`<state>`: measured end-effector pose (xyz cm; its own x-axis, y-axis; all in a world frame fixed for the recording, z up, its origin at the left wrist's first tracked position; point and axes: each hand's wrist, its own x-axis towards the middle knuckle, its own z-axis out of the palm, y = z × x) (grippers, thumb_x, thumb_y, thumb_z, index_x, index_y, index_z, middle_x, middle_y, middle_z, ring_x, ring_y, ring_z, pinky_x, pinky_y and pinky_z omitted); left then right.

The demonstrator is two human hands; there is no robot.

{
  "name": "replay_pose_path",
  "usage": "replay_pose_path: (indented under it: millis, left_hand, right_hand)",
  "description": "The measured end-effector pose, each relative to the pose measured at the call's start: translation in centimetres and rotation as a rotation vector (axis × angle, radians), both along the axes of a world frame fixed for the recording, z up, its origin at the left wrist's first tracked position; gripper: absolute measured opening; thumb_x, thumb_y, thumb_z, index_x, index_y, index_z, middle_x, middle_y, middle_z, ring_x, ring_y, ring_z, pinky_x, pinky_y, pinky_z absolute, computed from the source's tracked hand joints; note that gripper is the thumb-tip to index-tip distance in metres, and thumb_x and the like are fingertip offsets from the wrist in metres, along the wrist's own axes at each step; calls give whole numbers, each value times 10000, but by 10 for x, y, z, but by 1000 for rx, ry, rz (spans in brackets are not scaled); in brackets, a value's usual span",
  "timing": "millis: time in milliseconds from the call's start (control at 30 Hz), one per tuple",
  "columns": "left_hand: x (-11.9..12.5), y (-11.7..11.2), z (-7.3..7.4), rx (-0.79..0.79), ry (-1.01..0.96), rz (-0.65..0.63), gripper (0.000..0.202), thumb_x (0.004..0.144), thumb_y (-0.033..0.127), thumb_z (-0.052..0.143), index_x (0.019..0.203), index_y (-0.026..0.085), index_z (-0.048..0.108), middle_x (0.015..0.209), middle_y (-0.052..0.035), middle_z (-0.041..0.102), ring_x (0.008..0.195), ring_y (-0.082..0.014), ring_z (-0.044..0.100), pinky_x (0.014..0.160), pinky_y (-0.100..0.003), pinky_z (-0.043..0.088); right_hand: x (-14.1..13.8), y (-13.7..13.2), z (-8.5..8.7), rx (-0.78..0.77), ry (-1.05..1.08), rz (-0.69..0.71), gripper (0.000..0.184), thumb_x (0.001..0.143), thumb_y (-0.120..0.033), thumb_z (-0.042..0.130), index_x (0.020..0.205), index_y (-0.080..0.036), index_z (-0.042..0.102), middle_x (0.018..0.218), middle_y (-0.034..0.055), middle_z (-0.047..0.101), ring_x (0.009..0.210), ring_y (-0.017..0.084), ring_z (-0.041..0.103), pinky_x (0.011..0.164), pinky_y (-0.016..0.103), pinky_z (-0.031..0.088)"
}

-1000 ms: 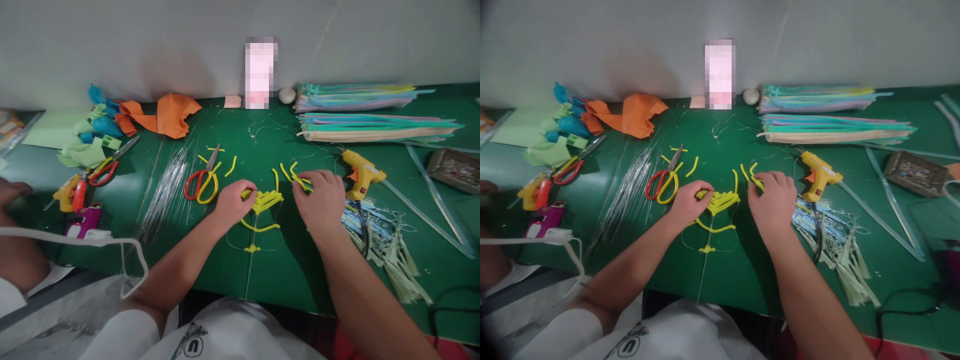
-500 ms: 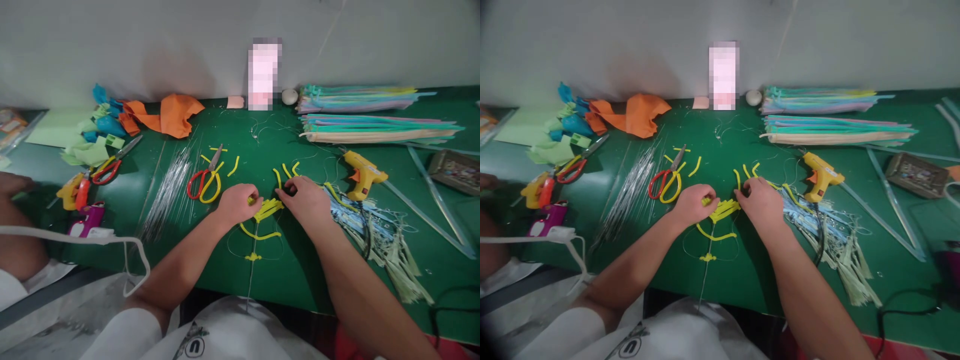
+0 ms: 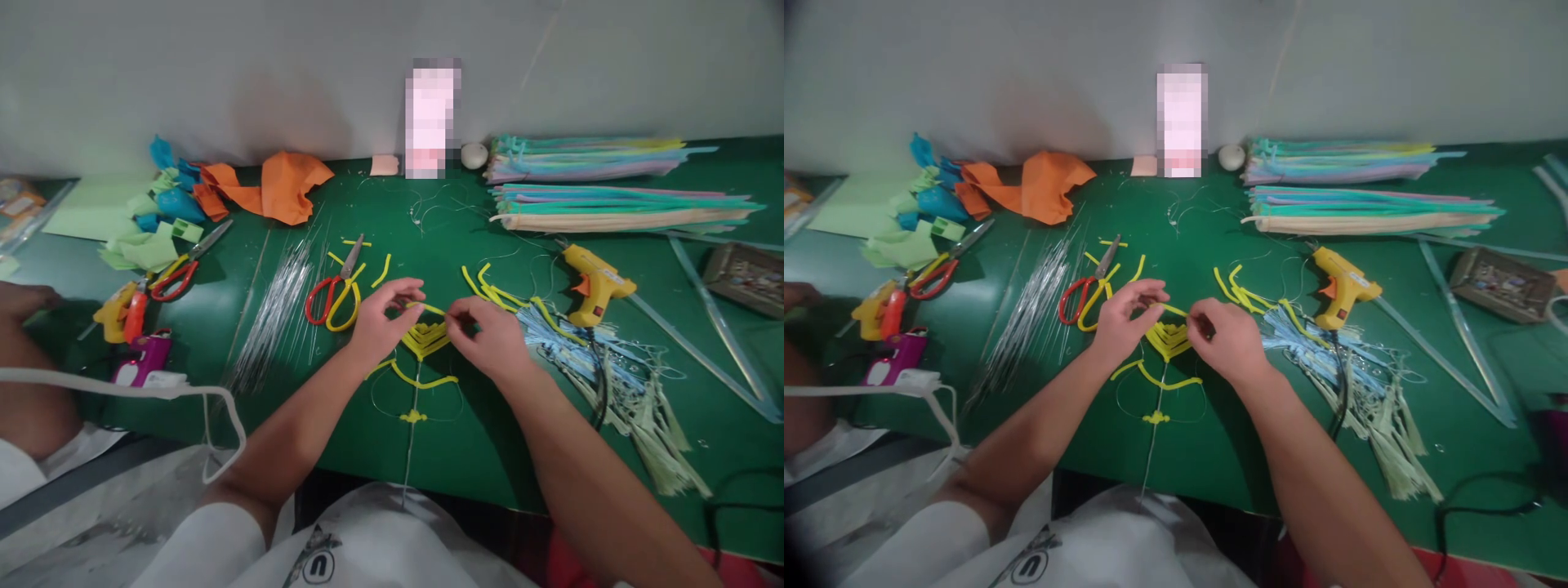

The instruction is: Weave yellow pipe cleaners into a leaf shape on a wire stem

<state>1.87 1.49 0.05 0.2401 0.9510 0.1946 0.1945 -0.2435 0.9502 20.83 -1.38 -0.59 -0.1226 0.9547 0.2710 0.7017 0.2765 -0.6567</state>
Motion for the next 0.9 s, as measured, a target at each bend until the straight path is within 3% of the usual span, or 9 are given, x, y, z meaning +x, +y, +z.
replay_pose_path:
  millis: [167,300,400,467,667,767,900]
  left_hand:
    - [3,1,1,-234,-251,-99,192,729,251,751,876,158,672,897,-49,716,833,-146,686,814,-313,570]
    - [4,0,4,-359,-393,-131,203,710,238,768,874,154,684,912,-52,729,771,-143,704,793,-322,588]
    - [5,-1,1,-409,-403,-83,188,769,284,724,901,152,701,905,-67,738,715,-140,700,748,-326,595]
    - [4,1,-2,-387,-394,-10,201,809,319,687,933,163,708,903,-65,740,699,-133,691,739,-324,594]
    - [-2,10,-13,-209,-312,304,205,871,340,616,1001,211,708,890,-39,715,648,-88,629,655,-261,562]
    - [-3,14,-17,-222,-264,314,205,888,342,589,995,215,708,904,-45,707,658,-88,625,657,-255,559]
    - [0,14,-16,-276,-255,268,243,891,366,576,974,175,702,879,-53,699,668,-99,649,650,-253,565]
  right_hand:
    - [-4,0,-1,-100,168,49,122,841,-309,567,877,-227,651,744,23,689,659,167,620,623,294,467]
    - [-7,-2,2,-201,382,-2,132,821,-349,619,826,-219,643,741,19,695,679,172,650,635,299,492]
    - [-8,-2,1,-229,474,-2,151,815,-362,633,846,-214,640,772,24,701,701,177,661,663,315,513]
    - [-7,0,0,-193,418,4,167,829,-347,614,924,-215,648,840,36,705,745,183,659,703,332,516]
    - [-1,8,-3,-33,-189,218,172,786,-266,612,903,-197,716,940,101,647,892,259,597,786,406,470]
    - [-2,8,-4,-36,-253,228,134,767,-205,598,838,-198,711,899,92,641,836,244,579,743,387,460]
    - [-4,7,-5,-56,-154,214,97,733,-149,581,741,-204,661,887,80,659,828,227,587,741,368,460]
